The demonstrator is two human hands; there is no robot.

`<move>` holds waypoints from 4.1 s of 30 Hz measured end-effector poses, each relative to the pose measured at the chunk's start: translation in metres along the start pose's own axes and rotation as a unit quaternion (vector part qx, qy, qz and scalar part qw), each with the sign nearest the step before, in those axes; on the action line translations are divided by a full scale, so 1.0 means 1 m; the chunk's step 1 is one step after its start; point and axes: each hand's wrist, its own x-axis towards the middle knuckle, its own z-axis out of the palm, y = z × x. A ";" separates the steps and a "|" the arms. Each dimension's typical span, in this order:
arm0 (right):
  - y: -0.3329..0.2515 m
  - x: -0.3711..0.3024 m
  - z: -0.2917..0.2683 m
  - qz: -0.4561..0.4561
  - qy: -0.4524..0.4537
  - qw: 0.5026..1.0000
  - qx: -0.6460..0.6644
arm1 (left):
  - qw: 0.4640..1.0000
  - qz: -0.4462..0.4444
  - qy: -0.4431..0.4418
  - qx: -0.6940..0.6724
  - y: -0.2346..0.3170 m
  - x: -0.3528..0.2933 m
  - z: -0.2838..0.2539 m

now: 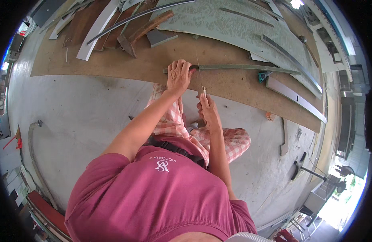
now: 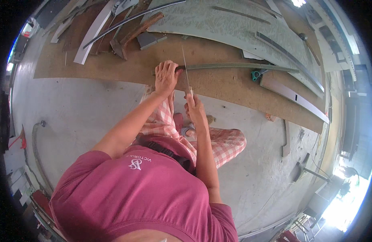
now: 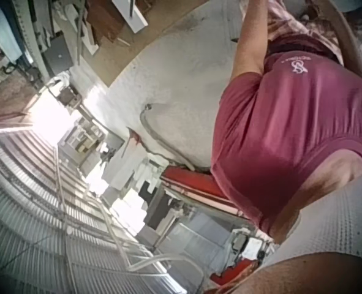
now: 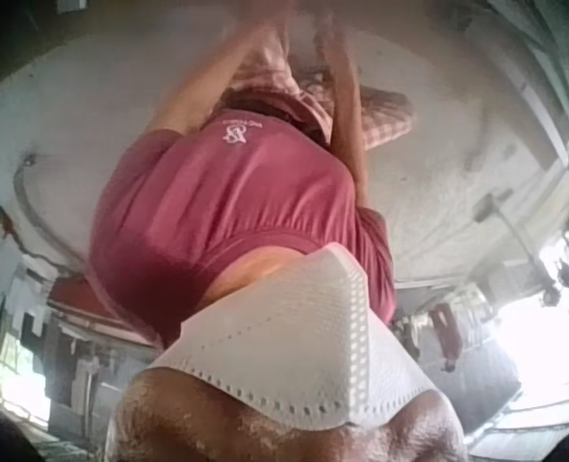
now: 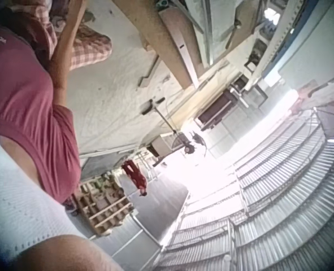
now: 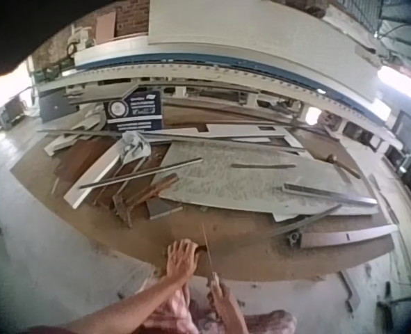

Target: The person cuts a thin wood strip on a workbench using a hand saw.

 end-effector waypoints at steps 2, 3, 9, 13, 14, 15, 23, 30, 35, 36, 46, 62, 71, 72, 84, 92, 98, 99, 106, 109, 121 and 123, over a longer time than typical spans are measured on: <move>0.007 0.005 0.000 0.003 0.012 1.000 -0.003 | 1.000 -0.003 -0.002 -0.001 0.001 0.000 0.001; 0.012 0.003 -0.001 0.000 0.012 1.000 -0.004 | 1.000 -0.002 0.001 -0.001 0.000 0.003 0.002; 0.028 -0.006 -0.004 -0.009 -0.002 1.000 0.006 | 1.000 0.005 -0.003 0.003 -0.002 -0.002 0.000; 0.004 0.005 -0.001 0.003 -0.003 1.000 0.018 | 1.000 -0.001 -0.002 0.000 0.001 0.001 0.001; 0.003 0.005 0.000 0.006 0.002 1.000 0.015 | 1.000 0.002 0.004 -0.004 0.001 0.002 0.001; 0.005 0.002 0.000 0.004 0.001 1.000 0.013 | 1.000 0.002 0.007 -0.003 0.000 0.003 0.001; 0.009 -0.001 -0.006 -0.008 -0.026 0.999 0.029 | 1.000 -0.003 -0.001 0.008 0.001 0.003 -0.003; 0.021 -0.010 -0.004 0.006 -0.016 0.999 0.034 | 1.000 -0.004 -0.003 -0.009 0.000 0.000 0.000; 0.015 -0.004 -0.007 -0.009 -0.020 0.999 0.031 | 1.000 0.000 0.003 0.002 -0.001 0.002 -0.002; 0.011 -0.002 -0.007 -0.011 -0.017 0.999 0.033 | 1.000 0.003 0.003 0.001 0.001 0.002 -0.001; 0.022 -0.019 -0.007 0.029 -0.017 0.998 0.054 | 1.000 -0.002 0.000 -0.002 0.001 0.000 -0.007; 0.008 0.007 -0.002 0.007 -0.026 0.998 0.059 | 1.000 0.002 0.008 0.006 0.000 0.002 -0.002; -0.044 -0.012 -0.012 -0.081 -0.024 0.980 0.178 | 1.000 -0.001 0.014 -0.004 -0.004 0.002 0.003; -0.042 -0.015 -0.016 -0.081 -0.020 0.980 0.179 | 1.000 0.000 0.012 -0.007 -0.004 0.002 0.004; 0.021 -0.052 -0.054 -0.034 0.045 0.973 0.224 | 0.999 0.011 0.010 0.042 -0.097 -0.001 -0.064; 0.026 -0.050 -0.036 0.007 0.019 0.981 0.194 | 0.998 0.015 -0.017 0.055 -0.105 0.008 -0.086; 0.027 -0.041 -0.029 0.015 0.012 0.987 0.161 | 0.999 0.045 0.021 -0.012 -0.019 0.046 -0.015; 0.025 -0.040 -0.027 0.020 0.014 0.989 0.146 | 0.999 0.025 0.012 -0.018 -0.006 0.050 -0.001; 0.021 -0.036 -0.015 0.013 -0.005 0.991 0.133 | 0.999 0.020 0.021 0.024 -0.005 0.047 0.044; 0.027 -0.031 -0.016 0.008 -0.003 0.995 0.104 | 0.998 0.025 0.018 0.061 -0.002 0.049 0.047; 0.023 -0.033 -0.015 -0.026 0.039 0.999 0.021 | 0.998 0.024 0.019 0.058 0.000 0.049 0.045; 0.021 -0.035 -0.013 -0.021 0.043 0.998 0.028 | 0.998 0.021 0.020 0.059 0.000 0.048 0.045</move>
